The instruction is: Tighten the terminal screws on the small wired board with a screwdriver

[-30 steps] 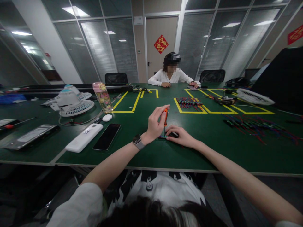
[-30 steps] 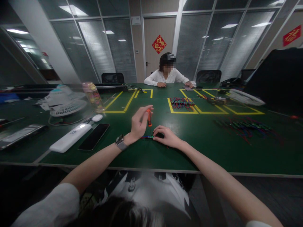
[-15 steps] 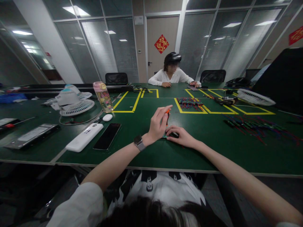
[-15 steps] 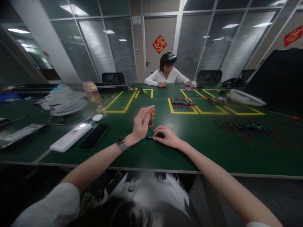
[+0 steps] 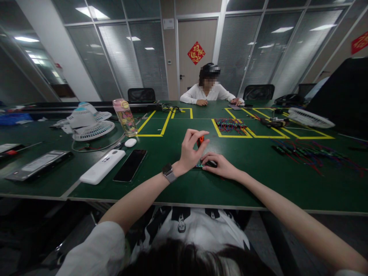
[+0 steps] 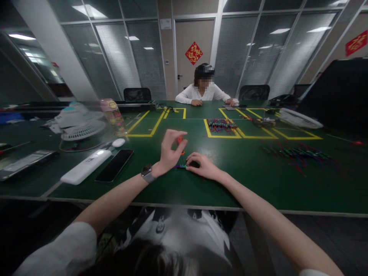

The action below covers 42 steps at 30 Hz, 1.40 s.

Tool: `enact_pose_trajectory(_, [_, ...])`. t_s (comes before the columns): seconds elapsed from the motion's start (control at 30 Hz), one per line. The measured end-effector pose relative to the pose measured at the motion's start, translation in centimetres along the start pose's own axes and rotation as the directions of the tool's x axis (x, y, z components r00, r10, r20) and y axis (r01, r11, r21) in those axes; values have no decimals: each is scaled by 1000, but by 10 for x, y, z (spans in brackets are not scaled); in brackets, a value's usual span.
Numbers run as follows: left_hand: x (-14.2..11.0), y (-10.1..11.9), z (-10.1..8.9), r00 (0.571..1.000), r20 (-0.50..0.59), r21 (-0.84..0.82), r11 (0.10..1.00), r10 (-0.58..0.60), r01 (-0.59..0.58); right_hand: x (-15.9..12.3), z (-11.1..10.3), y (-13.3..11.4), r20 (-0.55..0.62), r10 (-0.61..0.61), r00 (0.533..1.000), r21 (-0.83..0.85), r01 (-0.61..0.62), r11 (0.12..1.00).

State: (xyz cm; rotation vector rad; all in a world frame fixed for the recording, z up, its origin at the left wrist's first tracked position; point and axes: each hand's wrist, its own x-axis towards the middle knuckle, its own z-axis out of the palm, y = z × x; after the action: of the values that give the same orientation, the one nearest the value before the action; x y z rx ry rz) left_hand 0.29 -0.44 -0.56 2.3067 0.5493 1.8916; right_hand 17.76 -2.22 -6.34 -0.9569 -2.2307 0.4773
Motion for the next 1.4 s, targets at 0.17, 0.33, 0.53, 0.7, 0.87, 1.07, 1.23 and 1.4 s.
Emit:
enact_pose_trajectory(0.17, [-2,-1,1,997,53,-84,995,-50,55,0,-1,-1,2,3,1000,6,-3,1000])
enact_pose_trajectory(0.33, [-2,-3,2,999,18,-94,995,-33,34,0,0,0,2,-9,1000,0,9,1000])
enact_pose_trajectory(0.53, [1,1,1,998,-46,-9,999,38,-39,0,1,3,-7,-16,1000,-13,16,1000])
enact_pose_trajectory(0.7, [-1,1,0,1000,14,-14,1000,1,0,0,1,3,-6,-17,1000,-8,17,1000])
enact_pose_trajectory(0.87, [-2,0,0,998,62,-94,995,-19,25,0,0,0,-3,-12,1000,2,12,1000])
enact_pose_trajectory(1.07, [0,3,0,1000,22,-53,999,0,2,0,0,1,-8,-4,1000,-2,4,1000])
enact_pose_trajectory(1.23, [1,3,0,999,-13,-25,999,31,-31,0,1,2,-4,-6,1000,-17,6,1000])
enact_pose_trajectory(1.4, [-2,2,1,1000,11,-21,1000,16,-16,0,0,1,-2,-17,1000,-16,17,1000])
